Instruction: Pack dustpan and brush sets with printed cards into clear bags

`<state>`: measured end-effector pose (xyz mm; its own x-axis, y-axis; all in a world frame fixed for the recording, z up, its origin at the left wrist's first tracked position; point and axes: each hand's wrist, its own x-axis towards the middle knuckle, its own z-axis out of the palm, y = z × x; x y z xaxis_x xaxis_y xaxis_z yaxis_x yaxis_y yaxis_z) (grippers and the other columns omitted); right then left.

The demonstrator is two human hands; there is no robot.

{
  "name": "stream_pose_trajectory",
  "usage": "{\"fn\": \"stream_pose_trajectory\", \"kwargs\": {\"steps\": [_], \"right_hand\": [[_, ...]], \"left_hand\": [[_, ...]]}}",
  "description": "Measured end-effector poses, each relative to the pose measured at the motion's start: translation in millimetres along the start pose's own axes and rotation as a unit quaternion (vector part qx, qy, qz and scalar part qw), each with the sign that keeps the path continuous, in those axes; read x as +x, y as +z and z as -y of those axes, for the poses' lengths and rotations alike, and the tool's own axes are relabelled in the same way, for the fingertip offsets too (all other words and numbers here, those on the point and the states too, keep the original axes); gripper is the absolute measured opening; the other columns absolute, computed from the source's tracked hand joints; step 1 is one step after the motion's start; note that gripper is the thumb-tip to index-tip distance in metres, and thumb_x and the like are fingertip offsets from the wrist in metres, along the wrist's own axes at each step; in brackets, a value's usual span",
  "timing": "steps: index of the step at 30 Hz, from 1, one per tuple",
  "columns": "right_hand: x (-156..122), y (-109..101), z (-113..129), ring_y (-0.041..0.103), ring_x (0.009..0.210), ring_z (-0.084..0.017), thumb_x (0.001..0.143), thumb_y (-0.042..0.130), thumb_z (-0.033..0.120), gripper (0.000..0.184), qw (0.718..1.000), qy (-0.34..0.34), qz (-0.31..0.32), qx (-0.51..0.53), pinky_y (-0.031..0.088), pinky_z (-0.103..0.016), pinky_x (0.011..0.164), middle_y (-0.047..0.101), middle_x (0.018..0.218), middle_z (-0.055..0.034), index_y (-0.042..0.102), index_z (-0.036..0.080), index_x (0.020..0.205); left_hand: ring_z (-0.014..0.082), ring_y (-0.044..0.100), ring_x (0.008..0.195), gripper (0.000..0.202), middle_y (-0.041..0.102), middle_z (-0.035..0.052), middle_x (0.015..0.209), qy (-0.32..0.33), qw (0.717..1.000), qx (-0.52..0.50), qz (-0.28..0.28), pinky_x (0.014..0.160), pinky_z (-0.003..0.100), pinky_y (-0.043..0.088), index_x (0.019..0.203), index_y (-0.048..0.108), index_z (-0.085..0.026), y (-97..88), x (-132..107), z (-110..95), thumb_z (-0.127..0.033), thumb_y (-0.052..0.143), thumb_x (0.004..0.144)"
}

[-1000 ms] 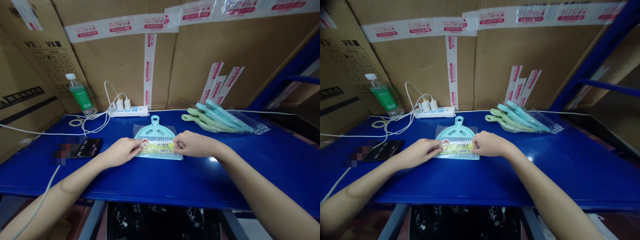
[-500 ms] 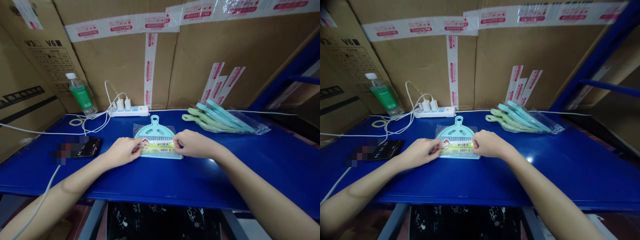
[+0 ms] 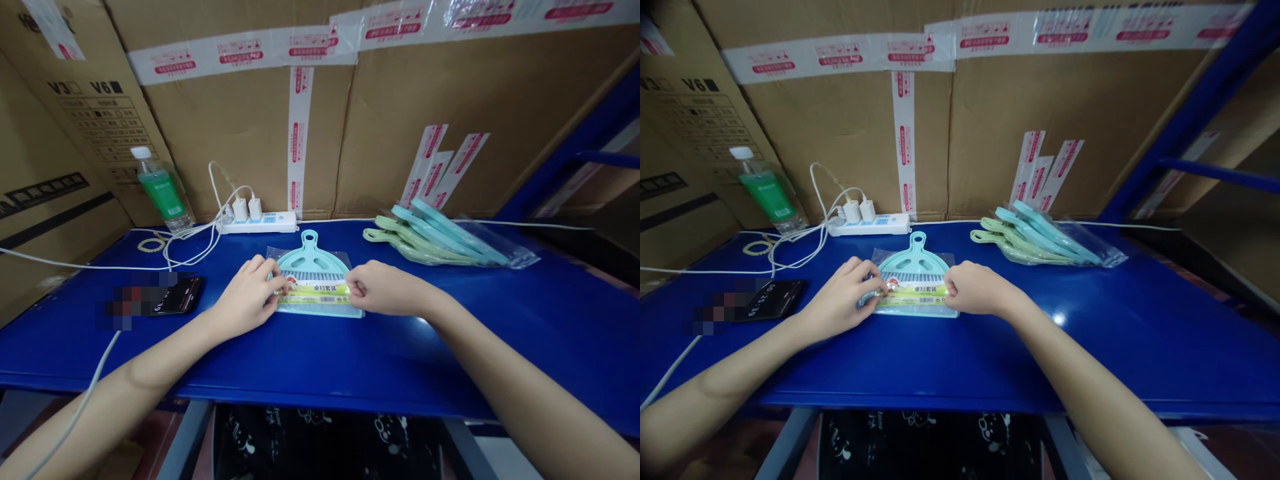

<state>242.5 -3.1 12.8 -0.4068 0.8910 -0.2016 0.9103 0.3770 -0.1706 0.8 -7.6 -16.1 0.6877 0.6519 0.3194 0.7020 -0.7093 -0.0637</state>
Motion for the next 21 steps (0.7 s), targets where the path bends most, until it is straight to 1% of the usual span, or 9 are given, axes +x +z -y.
{"fn": "stream_pose_trajectory", "kwargs": {"steps": [2, 3, 6, 8, 13, 15, 18, 21], "right_hand": [[-0.8, -0.6, 0.1, 0.041, 0.055, -0.012, 0.069, 0.053, 0.011, 0.027, 1.000, -0.003, -0.001, -0.004, 0.026, -0.026, 0.050, 0.048, 0.057, 0.0013, 0.033, 0.021, 0.053], [-1.1, -0.7, 0.3, 0.040, 0.055, -0.012, 0.068, 0.053, 0.012, 0.026, 1.000, -0.001, -0.003, -0.008, 0.026, -0.026, 0.049, 0.048, 0.057, 0.0013, 0.033, 0.021, 0.053], [-1.0, 0.0, 1.1, 0.040, 0.056, -0.012, 0.067, 0.054, 0.012, 0.025, 1.000, 0.007, -0.009, -0.022, 0.024, -0.026, 0.048, 0.048, 0.058, 0.0010, 0.035, 0.021, 0.055], [-0.4, 1.3, 1.3, 0.039, 0.055, -0.012, 0.066, 0.054, 0.011, 0.025, 1.000, 0.008, -0.015, -0.025, 0.024, -0.026, 0.048, 0.047, 0.057, 0.0016, 0.034, 0.021, 0.054], [0.1, 3.9, -0.4, 0.034, 0.051, -0.011, 0.066, 0.052, 0.008, 0.029, 1.000, -0.007, -0.018, -0.014, 0.021, -0.027, 0.047, 0.040, 0.051, 0.0037, 0.030, 0.021, 0.052], [-0.3, 3.4, -1.3, 0.037, 0.053, -0.011, 0.066, 0.052, 0.008, 0.027, 1.000, -0.011, -0.024, -0.003, 0.023, -0.026, 0.049, 0.043, 0.052, 0.0035, 0.032, 0.021, 0.053], [-0.4, 1.5, -2.2, 0.045, 0.061, -0.013, 0.068, 0.052, 0.008, 0.020, 0.999, -0.007, -0.027, 0.019, 0.027, -0.025, 0.052, 0.052, 0.059, 0.0020, 0.039, 0.021, 0.058], [0.3, 0.0, -2.9, 0.047, 0.061, -0.013, 0.070, 0.052, 0.008, 0.019, 0.999, -0.005, -0.016, 0.032, 0.029, -0.025, 0.053, 0.053, 0.060, 0.0022, 0.042, 0.021, 0.059]], "left_hand": [[0.0222, 0.048, 0.085, 0.024, 0.059, 0.0064, 0.091, 0.026, 1.000, 0.000, 0.017, 0.073, 0.035, 0.041, 0.088, 0.063, -0.018, 1.1, 0.1, -0.2, -0.006, 0.044, 0.083], [0.0216, 0.049, 0.085, 0.027, 0.060, 0.0059, 0.090, 0.040, 0.999, -0.004, 0.030, 0.074, 0.035, 0.040, 0.091, 0.064, -0.018, 1.7, 0.2, -0.1, -0.005, 0.043, 0.083], [0.0189, 0.051, 0.084, 0.041, 0.059, 0.0045, 0.090, 0.070, 0.995, -0.024, 0.068, 0.075, 0.033, 0.040, 0.108, 0.062, -0.019, 3.5, 0.7, 0.2, 0.001, 0.038, 0.081], [0.0182, 0.053, 0.084, 0.048, 0.058, 0.0045, 0.091, 0.073, 0.994, -0.027, 0.080, 0.075, 0.032, 0.040, 0.116, 0.059, -0.022, 4.3, 0.9, 0.3, 0.003, 0.036, 0.081], [0.0198, 0.053, 0.088, 0.054, 0.055, 0.0055, 0.093, 0.080, 0.992, -0.004, 0.097, 0.075, 0.032, 0.041, 0.126, 0.054, -0.026, 5.6, 1.0, 0.0, 0.002, 0.036, 0.084], [0.0203, 0.053, 0.091, 0.056, 0.055, 0.0059, 0.094, 0.087, 0.991, 0.005, 0.097, 0.076, 0.032, 0.042, 0.128, 0.053, -0.026, 6.6, 1.0, 0.1, 0.003, 0.036, 0.083], [0.0209, 0.052, 0.093, 0.055, 0.054, 0.0066, 0.097, 0.090, 0.991, 0.010, 0.095, 0.077, 0.032, 0.042, 0.127, 0.053, -0.026, 8.2, 1.0, 0.6, 0.003, 0.036, 0.084], [0.0212, 0.052, 0.094, 0.054, 0.054, 0.0068, 0.097, 0.089, 0.991, 0.013, 0.102, 0.077, 0.032, 0.042, 0.127, 0.054, -0.026, 8.3, 1.3, 0.6, 0.001, 0.034, 0.086]]}}
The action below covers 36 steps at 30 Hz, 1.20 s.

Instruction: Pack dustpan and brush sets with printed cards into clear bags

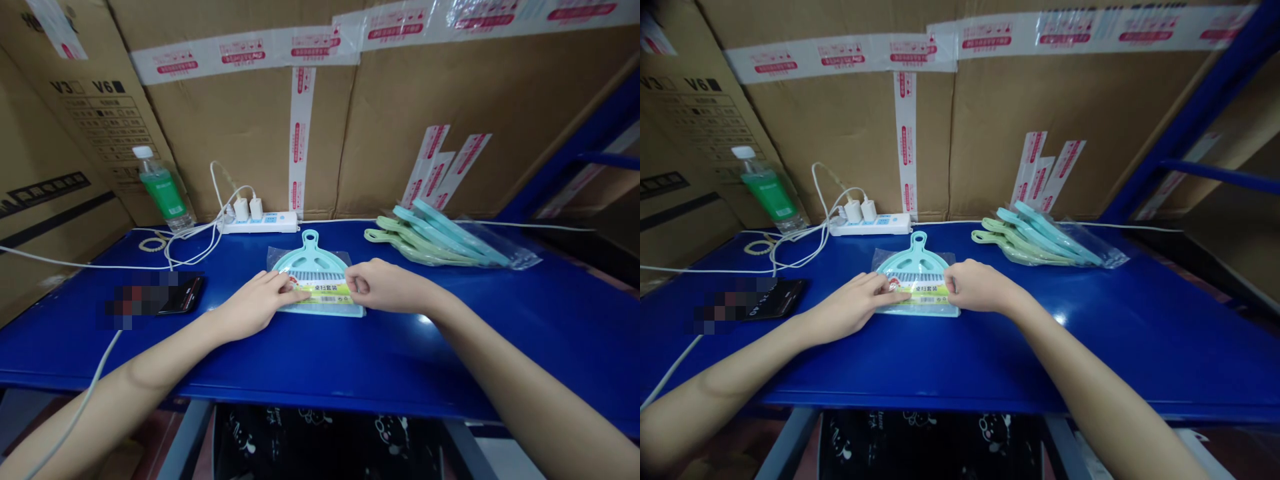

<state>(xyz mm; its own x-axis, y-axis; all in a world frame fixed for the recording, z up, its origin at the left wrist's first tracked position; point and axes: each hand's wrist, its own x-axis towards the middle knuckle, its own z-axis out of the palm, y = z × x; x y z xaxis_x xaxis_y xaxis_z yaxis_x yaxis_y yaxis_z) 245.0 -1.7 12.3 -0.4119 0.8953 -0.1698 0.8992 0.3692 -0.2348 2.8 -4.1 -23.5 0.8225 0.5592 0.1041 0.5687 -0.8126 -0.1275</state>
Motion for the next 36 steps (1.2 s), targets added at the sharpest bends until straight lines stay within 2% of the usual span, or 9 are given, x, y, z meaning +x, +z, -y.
{"fn": "stream_pose_trajectory", "kwargs": {"steps": [8, 12, 15, 18, 20, 26, 31, 36], "right_hand": [[-0.6, -0.9, -1.8, 0.044, 0.057, -0.012, 0.070, 0.052, 0.010, 0.024, 0.998, 0.011, -0.028, -0.051, 0.026, -0.025, 0.051, 0.049, 0.056, 0.0029, 0.036, 0.021, 0.056], [0.2, -1.9, -1.3, 0.044, 0.054, -0.012, 0.073, 0.050, 0.010, 0.017, 0.994, -0.019, -0.066, -0.083, 0.024, -0.025, 0.049, 0.051, 0.056, 0.0025, 0.045, 0.020, 0.061], [1.9, 1.3, 2.7, 0.051, 0.059, -0.014, 0.077, 0.048, 0.010, 0.013, 0.985, -0.092, -0.107, -0.097, 0.028, -0.026, 0.052, 0.060, 0.067, -0.0015, 0.058, 0.018, 0.081], [4.1, 9.1, 9.0, 0.059, 0.076, -0.018, 0.079, 0.047, 0.008, 0.025, 0.969, -0.216, -0.092, -0.079, 0.038, -0.028, 0.065, 0.068, 0.083, -0.0059, 0.064, 0.016, 0.095], [5.3, 14.7, 12.6, 0.061, 0.082, -0.019, 0.080, 0.045, 0.007, 0.028, 0.961, -0.254, -0.079, -0.081, 0.040, -0.031, 0.072, 0.069, 0.087, -0.0069, 0.067, 0.016, 0.095], [5.9, 18.5, 15.2, 0.064, 0.081, -0.020, 0.080, 0.046, 0.006, 0.034, 0.972, -0.213, -0.066, -0.078, 0.044, -0.032, 0.073, 0.072, 0.088, -0.0066, 0.072, 0.019, 0.097], [1.3, 11.6, 14.9, 0.066, 0.085, -0.021, 0.078, 0.047, 0.006, 0.039, 0.987, -0.137, -0.047, -0.075, 0.045, -0.032, 0.073, 0.074, 0.095, -0.0050, 0.074, 0.023, 0.100], [-5.8, 4.9, 16.5, 0.066, 0.083, -0.022, 0.079, 0.044, 0.007, 0.045, 0.991, -0.095, -0.004, -0.092, 0.044, -0.032, 0.068, 0.074, 0.100, -0.0048, 0.071, 0.026, 0.110]], "left_hand": [[0.0220, 0.052, 0.093, 0.053, 0.054, 0.0076, 0.097, -0.005, 1.000, 0.023, 0.020, 0.078, 0.034, 0.042, 0.130, 0.051, -0.027, -3.8, 0.6, -2.4, -0.002, 0.030, 0.089], [0.0218, 0.052, 0.093, 0.052, 0.054, 0.0076, 0.097, -0.006, 0.999, 0.024, 0.021, 0.078, 0.034, 0.041, 0.130, 0.051, -0.026, -2.9, 0.7, -2.4, -0.003, 0.029, 0.090], [0.0212, 0.052, 0.093, 0.052, 0.054, 0.0069, 0.097, -0.003, 0.999, 0.029, 0.020, 0.079, 0.033, 0.041, 0.131, 0.050, -0.027, -2.6, 1.1, -2.3, -0.003, 0.029, 0.089], [0.0211, 0.052, 0.093, 0.053, 0.053, 0.0066, 0.097, -0.003, 0.999, 0.034, 0.026, 0.079, 0.033, 0.041, 0.132, 0.049, -0.028, -3.1, 1.9, -2.6, -0.002, 0.030, 0.089], [0.0211, 0.052, 0.092, 0.054, 0.053, 0.0064, 0.096, -0.005, 0.999, 0.034, 0.029, 0.078, 0.033, 0.041, 0.133, 0.047, -0.028, -3.6, 2.6, -3.0, -0.003, 0.031, 0.089], [0.0206, 0.053, 0.090, 0.054, 0.054, 0.0061, 0.097, -0.018, 0.999, 0.029, 0.028, 0.078, 0.034, 0.042, 0.134, 0.046, -0.031, -5.1, 3.2, -4.8, -0.004, 0.031, 0.089], [0.0202, 0.053, 0.088, 0.049, 0.055, 0.0062, 0.096, -0.031, 0.999, 0.026, 0.019, 0.077, 0.034, 0.043, 0.125, 0.057, -0.028, -8.0, 1.5, -6.0, -0.004, 0.033, 0.089], [0.0211, 0.049, 0.084, 0.047, 0.054, 0.0058, 0.088, -0.043, 0.998, 0.042, 0.005, 0.073, 0.034, 0.042, 0.117, 0.063, -0.027, -9.7, 1.3, -4.4, -0.001, 0.040, 0.085]]}}
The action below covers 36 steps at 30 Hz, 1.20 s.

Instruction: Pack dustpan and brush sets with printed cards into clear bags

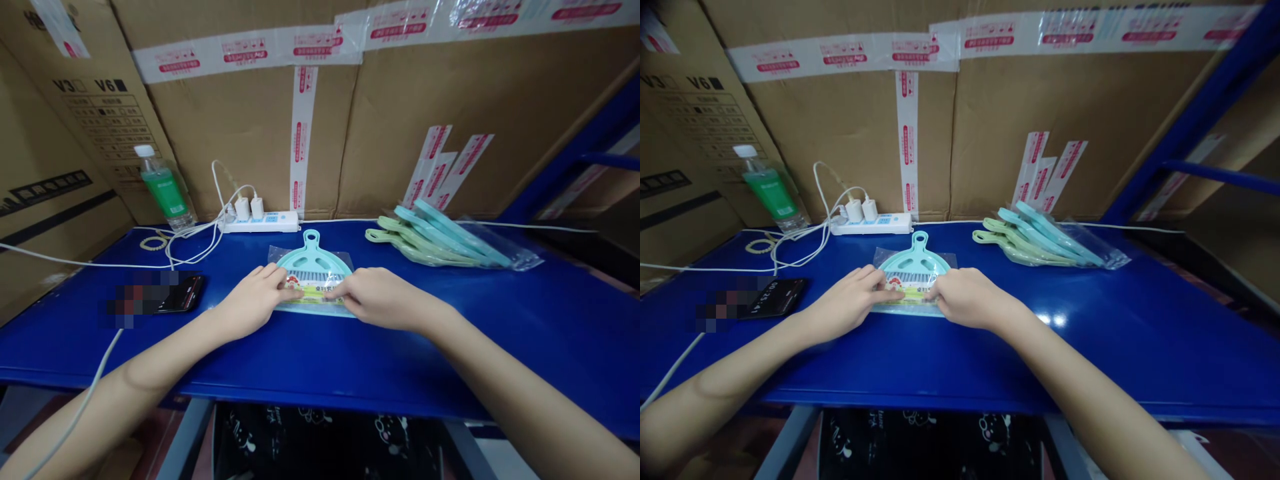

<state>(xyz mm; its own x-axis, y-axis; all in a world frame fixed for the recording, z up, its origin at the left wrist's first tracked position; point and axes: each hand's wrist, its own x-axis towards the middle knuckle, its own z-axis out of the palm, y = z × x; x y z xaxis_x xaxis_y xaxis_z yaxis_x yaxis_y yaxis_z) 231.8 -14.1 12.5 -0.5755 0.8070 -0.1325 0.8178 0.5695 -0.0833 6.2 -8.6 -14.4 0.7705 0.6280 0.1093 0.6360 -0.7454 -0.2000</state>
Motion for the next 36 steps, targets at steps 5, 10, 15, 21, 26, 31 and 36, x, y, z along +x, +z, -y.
{"fn": "stream_pose_trajectory", "kwargs": {"steps": [5, 10, 15, 21, 26, 31, 36], "right_hand": [[-2.7, -2.3, -2.3, 0.064, 0.075, -0.021, 0.079, 0.044, 0.009, 0.047, 0.999, 0.013, 0.010, -0.032, 0.041, -0.029, 0.060, 0.075, 0.089, -0.0047, 0.070, 0.031, 0.111], [-4.6, -7.5, -5.1, 0.064, 0.080, -0.022, 0.079, 0.044, 0.009, 0.047, 0.998, 0.037, 0.035, -0.023, 0.041, -0.030, 0.064, 0.074, 0.094, -0.0044, 0.069, 0.033, 0.111], [-8.0, -11.3, -13.9, 0.064, 0.077, -0.020, 0.076, 0.043, 0.008, 0.049, 0.997, 0.052, 0.050, -0.013, 0.042, -0.028, 0.061, 0.075, 0.091, -0.0022, 0.070, 0.034, 0.108], [-10.9, -8.3, -24.5, 0.065, 0.075, -0.020, 0.073, 0.042, 0.008, 0.049, 0.998, 0.054, 0.037, -0.017, 0.042, -0.029, 0.060, 0.075, 0.089, -0.0029, 0.074, 0.033, 0.100], [-11.7, -8.2, -26.8, 0.064, 0.081, -0.021, 0.072, 0.042, 0.008, 0.045, 0.998, 0.058, 0.010, 0.000, 0.044, -0.030, 0.063, 0.075, 0.088, -0.0017, 0.076, 0.032, 0.091], [-9.4, -7.9, -27.9, 0.062, 0.080, -0.020, 0.070, 0.043, 0.008, 0.042, 0.998, 0.065, -0.008, 0.021, 0.043, -0.029, 0.063, 0.074, 0.082, -0.0003, 0.077, 0.030, 0.081], [-7.8, -5.1, -27.6, 0.061, 0.082, -0.020, 0.072, 0.044, 0.008, 0.039, 0.997, 0.067, -0.004, 0.033, 0.043, -0.029, 0.067, 0.073, 0.081, 0.0002, 0.076, 0.028, 0.080]], "left_hand": [[0.0205, 0.046, 0.081, 0.047, 0.053, 0.0051, 0.084, -0.026, 0.999, 0.024, 0.002, 0.070, 0.032, 0.040, 0.108, 0.069, -0.029, -1.3, -0.2, 4.9, 0.002, 0.048, 0.079], [0.0202, 0.045, 0.077, 0.045, 0.052, 0.0047, 0.078, -0.056, 0.998, 0.033, 0.010, 0.068, 0.032, 0.037, 0.102, 0.071, -0.030, -7.0, -0.6, 5.9, 0.000, 0.046, 0.081], [0.0191, 0.044, 0.075, 0.046, 0.053, 0.0046, 0.076, -0.085, 0.996, 0.024, 0.028, 0.065, 0.031, 0.036, 0.094, 0.074, -0.030, -9.8, -2.1, 10.2, 0.002, 0.045, 0.078], [0.0190, 0.044, 0.072, 0.052, 0.055, 0.0049, 0.072, -0.103, 0.994, 0.015, 0.035, 0.065, 0.031, 0.039, 0.093, 0.075, -0.030, -10.9, -5.6, 15.7, 0.004, 0.041, 0.073], [0.0191, 0.045, 0.071, 0.052, 0.057, 0.0052, 0.072, -0.112, 0.993, 0.005, 0.025, 0.063, 0.031, 0.040, 0.089, 0.076, -0.030, -13.0, -6.8, 17.9, 0.003, 0.040, 0.070], [0.0183, 0.046, 0.068, 0.043, 0.056, 0.0049, 0.068, -0.102, 0.995, 0.004, -0.006, 0.063, 0.031, 0.043, 0.080, 0.075, -0.024, -11.8, -6.8, 15.5, -0.002, 0.039, 0.073], [0.0188, 0.050, 0.073, 0.025, 0.057, 0.0054, 0.072, -0.098, 0.993, 0.023, -0.055, 0.062, 0.030, 0.046, 0.074, 0.068, -0.016, -5.6, -6.0, 7.7, -0.018, 0.044, 0.084]]}}
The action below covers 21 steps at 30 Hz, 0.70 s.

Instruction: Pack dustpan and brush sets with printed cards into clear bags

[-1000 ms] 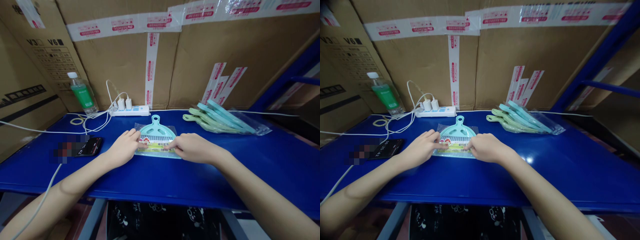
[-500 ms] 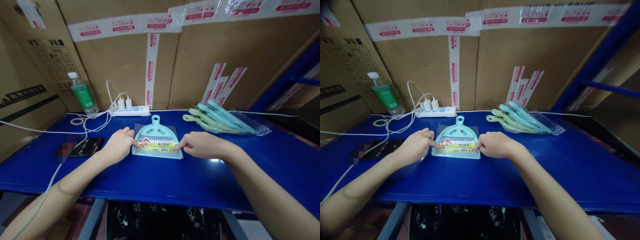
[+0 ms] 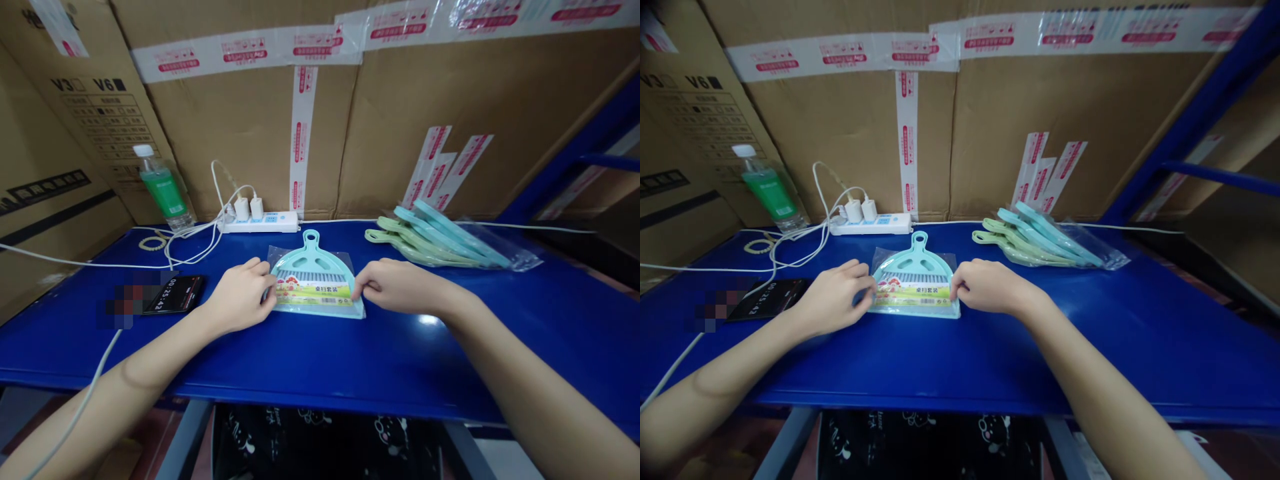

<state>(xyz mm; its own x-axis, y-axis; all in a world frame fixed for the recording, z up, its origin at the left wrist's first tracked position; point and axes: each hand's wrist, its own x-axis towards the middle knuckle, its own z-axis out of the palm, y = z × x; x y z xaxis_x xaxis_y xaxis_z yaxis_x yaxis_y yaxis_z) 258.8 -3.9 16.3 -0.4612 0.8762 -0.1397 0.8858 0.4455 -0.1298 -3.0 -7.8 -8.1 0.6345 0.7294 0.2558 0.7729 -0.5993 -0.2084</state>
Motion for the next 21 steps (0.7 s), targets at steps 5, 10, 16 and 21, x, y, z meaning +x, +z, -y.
{"fn": "stream_pose_trajectory", "kwargs": {"steps": [5, 10, 16, 21], "right_hand": [[1.9, 3.2, 0.2, 0.061, 0.077, -0.020, 0.073, 0.048, 0.011, 0.032, 1.000, -0.017, -0.020, -0.010, 0.042, -0.029, 0.064, 0.071, 0.078, -0.0009, 0.075, 0.026, 0.080], [3.0, 3.1, 4.3, 0.059, 0.070, -0.019, 0.074, 0.048, 0.012, 0.028, 1.000, -0.018, -0.014, -0.020, 0.038, -0.027, 0.058, 0.066, 0.067, -0.0021, 0.073, 0.023, 0.079], [3.4, 2.5, 7.9, 0.059, 0.070, -0.019, 0.076, 0.046, 0.011, 0.024, 0.998, -0.045, -0.023, -0.044, 0.037, -0.028, 0.060, 0.067, 0.074, -0.0047, 0.069, 0.019, 0.075], [8.0, 7.4, 15.6, 0.059, 0.083, -0.021, 0.076, 0.046, 0.005, 0.028, 0.990, -0.136, -0.043, -0.022, 0.041, -0.031, 0.070, 0.069, 0.086, -0.0082, 0.067, 0.014, 0.091]], "left_hand": [[0.0184, 0.049, 0.073, 0.028, 0.055, 0.0054, 0.072, 0.015, 0.999, 0.019, -0.021, 0.059, 0.028, 0.046, 0.074, 0.066, -0.016, 5.5, -0.5, -0.8, -0.024, 0.044, 0.090], [0.0200, 0.049, 0.077, 0.024, 0.056, 0.0070, 0.078, 0.040, 0.997, 0.056, -0.024, 0.066, 0.032, 0.047, 0.077, 0.065, -0.015, 7.2, 0.0, -2.9, -0.021, 0.045, 0.091], [0.0188, 0.054, 0.083, 0.034, 0.061, 0.0062, 0.089, 0.116, 0.992, 0.049, 0.015, 0.073, 0.031, 0.045, 0.110, 0.059, -0.016, 11.2, 2.0, -8.9, -0.004, 0.034, 0.090], [0.0186, 0.057, 0.087, 0.047, 0.059, 0.0056, 0.091, 0.150, 0.987, 0.055, 0.029, 0.073, 0.031, 0.042, 0.128, 0.050, -0.021, 12.8, 2.8, -10.3, 0.000, 0.029, 0.090]]}}
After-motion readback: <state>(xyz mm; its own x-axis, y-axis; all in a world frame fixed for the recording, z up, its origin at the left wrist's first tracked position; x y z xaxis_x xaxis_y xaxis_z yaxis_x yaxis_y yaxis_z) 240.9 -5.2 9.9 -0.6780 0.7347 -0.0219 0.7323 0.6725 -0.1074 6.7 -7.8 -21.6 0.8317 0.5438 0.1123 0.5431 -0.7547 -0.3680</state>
